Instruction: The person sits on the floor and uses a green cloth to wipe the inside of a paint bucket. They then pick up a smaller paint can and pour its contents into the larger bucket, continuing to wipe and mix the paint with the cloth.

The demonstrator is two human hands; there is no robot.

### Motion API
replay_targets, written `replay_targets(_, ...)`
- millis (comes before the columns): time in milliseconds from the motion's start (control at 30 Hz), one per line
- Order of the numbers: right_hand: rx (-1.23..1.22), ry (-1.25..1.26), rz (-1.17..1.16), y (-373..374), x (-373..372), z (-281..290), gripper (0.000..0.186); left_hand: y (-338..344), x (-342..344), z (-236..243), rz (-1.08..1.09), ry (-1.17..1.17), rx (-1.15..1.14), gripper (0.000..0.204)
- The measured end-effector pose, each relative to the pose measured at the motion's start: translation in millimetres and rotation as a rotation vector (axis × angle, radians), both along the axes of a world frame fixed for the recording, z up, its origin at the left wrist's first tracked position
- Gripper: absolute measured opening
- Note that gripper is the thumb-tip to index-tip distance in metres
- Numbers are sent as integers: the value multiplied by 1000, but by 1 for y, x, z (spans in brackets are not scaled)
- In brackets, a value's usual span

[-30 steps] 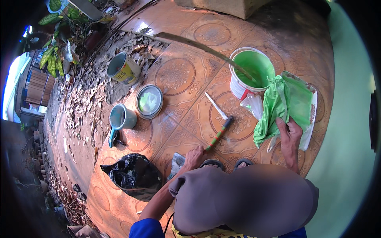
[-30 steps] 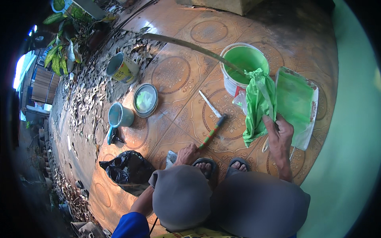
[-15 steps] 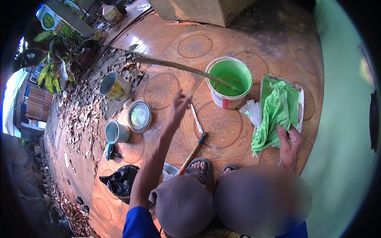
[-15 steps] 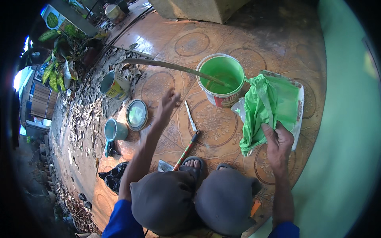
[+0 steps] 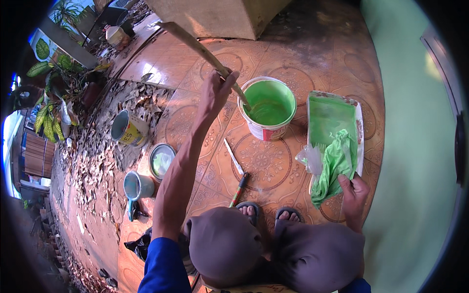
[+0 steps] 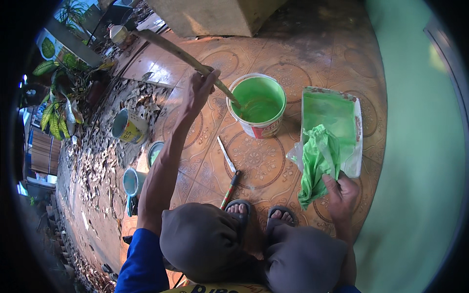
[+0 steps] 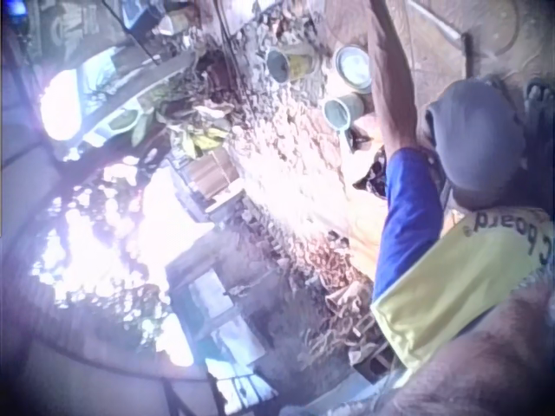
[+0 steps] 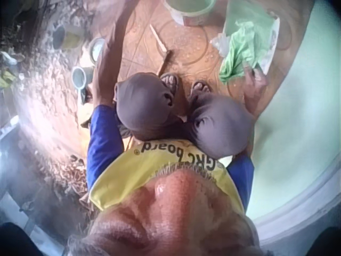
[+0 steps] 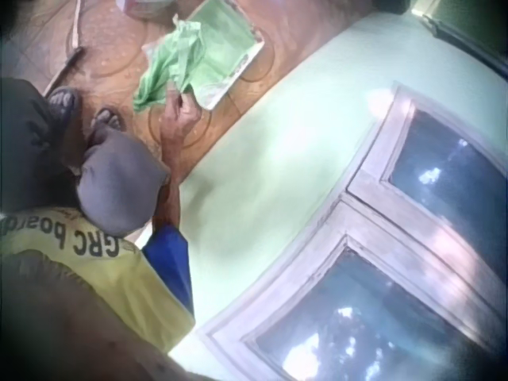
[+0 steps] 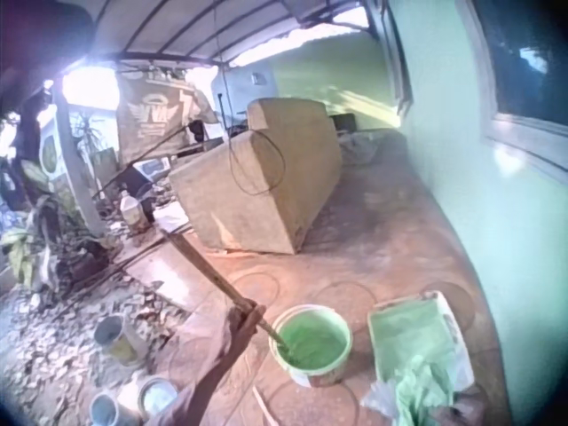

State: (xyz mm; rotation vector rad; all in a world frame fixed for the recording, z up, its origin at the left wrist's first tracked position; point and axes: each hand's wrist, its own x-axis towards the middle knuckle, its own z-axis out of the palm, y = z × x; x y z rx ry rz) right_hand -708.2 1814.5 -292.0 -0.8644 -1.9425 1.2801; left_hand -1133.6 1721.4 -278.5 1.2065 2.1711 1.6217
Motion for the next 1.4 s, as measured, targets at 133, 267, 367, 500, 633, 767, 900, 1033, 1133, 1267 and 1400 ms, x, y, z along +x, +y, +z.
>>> replay_targets(133, -7, -74, 30, -11, -4, 8, 15, 12, -16, -11, 60, -7, 94, 31)
replay_targets(267, -14, -104, 1, -20, -14, 13, 15, 16, -24, -19, 15, 26, 39, 39)
replay_targets(367, -11, -98, -31, -24, -21, 16, 16, 17, -25, -24, 1, 15, 2, 44)
replay_targets(500, -21, -61, -75, -30, -35, 16, 17, 14, -21, -29, -2, -30, 90, 47)
replay_targets(633, -27, -66, -56, -32, -40, 19, 17, 7, -21, -37, 81, 86, -4, 52)
replay_targets(767, -13, -74, -49, -32, -40, 16, 17, -4, -15, -49, 127, 215, 6, 59)
replay_targets(900, -48, -76, -48, -29, -40, 12, 16, -11, -1, -56, 118, 128, 75, 61)
replay_targets(1033, -130, -70, -56, -26, -44, 18, 16, -33, 54, -56, 252, -39, 134, 47)
replay_targets(1133, -90, -51, -11, -19, -55, 25, 17, -52, 118, -72, -185, -64, 85, 50)
replay_targets(1267, -172, 7, 78, -11, -78, 43, 20, -48, 172, -79, -682, -181, -40, 103)
replay_targets(1400, -157, 70, 105, 3, -98, 50, 22, -30, 191, -72, -777, -82, -33, 113)
